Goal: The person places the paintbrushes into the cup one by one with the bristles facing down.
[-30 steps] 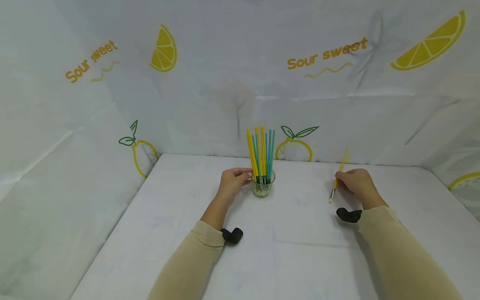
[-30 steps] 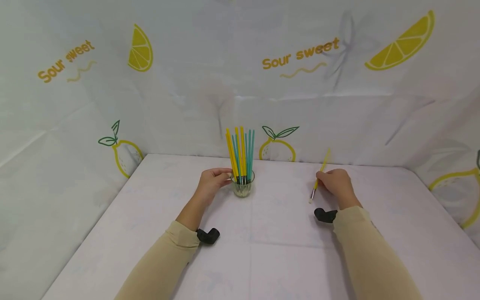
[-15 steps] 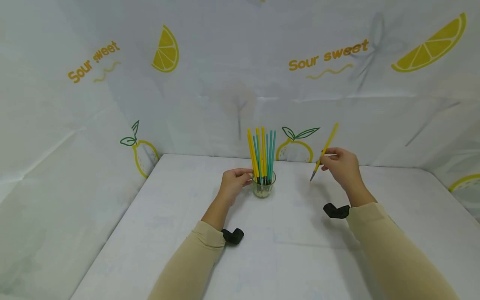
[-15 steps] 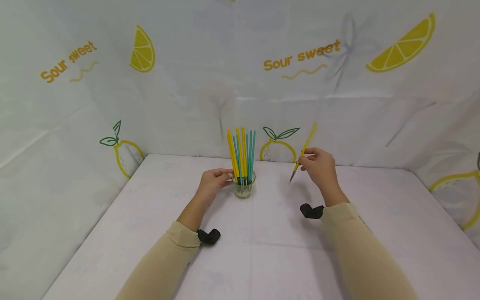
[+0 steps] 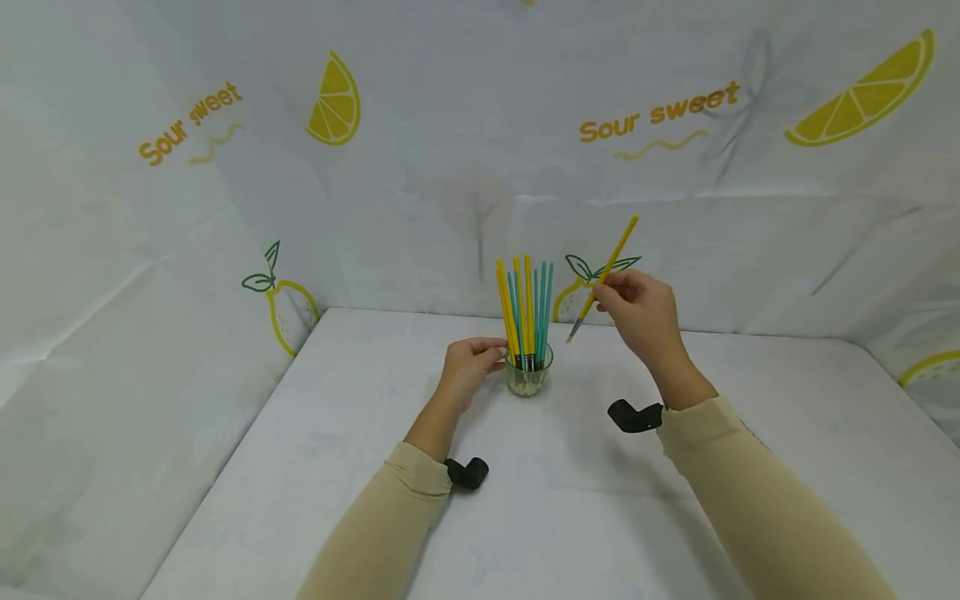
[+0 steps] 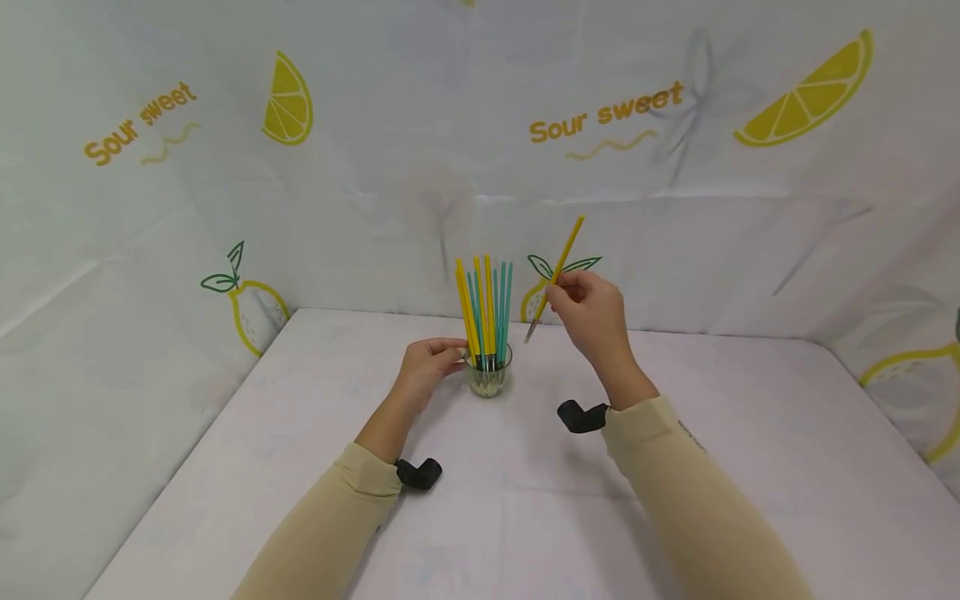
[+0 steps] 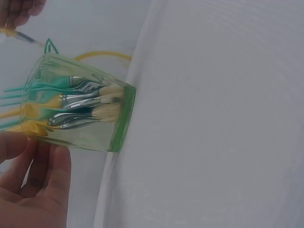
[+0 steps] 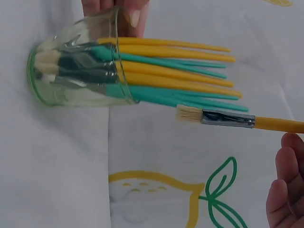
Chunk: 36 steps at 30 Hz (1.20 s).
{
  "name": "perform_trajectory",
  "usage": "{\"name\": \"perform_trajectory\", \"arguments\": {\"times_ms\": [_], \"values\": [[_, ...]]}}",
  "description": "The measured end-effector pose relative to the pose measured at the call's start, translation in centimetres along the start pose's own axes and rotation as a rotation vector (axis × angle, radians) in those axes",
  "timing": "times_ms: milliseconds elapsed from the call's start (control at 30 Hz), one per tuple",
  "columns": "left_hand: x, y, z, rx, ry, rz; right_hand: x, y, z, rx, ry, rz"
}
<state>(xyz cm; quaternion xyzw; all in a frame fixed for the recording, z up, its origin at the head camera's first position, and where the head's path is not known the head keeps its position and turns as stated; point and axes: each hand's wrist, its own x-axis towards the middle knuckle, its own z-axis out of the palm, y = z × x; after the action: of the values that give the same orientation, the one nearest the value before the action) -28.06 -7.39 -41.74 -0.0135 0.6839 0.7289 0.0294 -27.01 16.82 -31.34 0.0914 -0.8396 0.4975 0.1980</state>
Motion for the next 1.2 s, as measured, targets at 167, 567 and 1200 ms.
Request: {"name": "perform_trajectory", "arguments": {"times_ms": [167,567,1200], "values": [[-0.1,0.1,0.0,-0.001,-0.007,0.005,-0.2,-0.8,1.5,0.023,-0.009,-0.037],[-0.1,0.0,-0.1,0.001,-0.010,0.006,-0.7,0.9,4.5,-0.043,-0.112,0.013],[0.0,-0.1,0.0,0.011,-0.008,0.011,-1.7,2.9,7.9,-0.301,-0.161,-0.005]]}}
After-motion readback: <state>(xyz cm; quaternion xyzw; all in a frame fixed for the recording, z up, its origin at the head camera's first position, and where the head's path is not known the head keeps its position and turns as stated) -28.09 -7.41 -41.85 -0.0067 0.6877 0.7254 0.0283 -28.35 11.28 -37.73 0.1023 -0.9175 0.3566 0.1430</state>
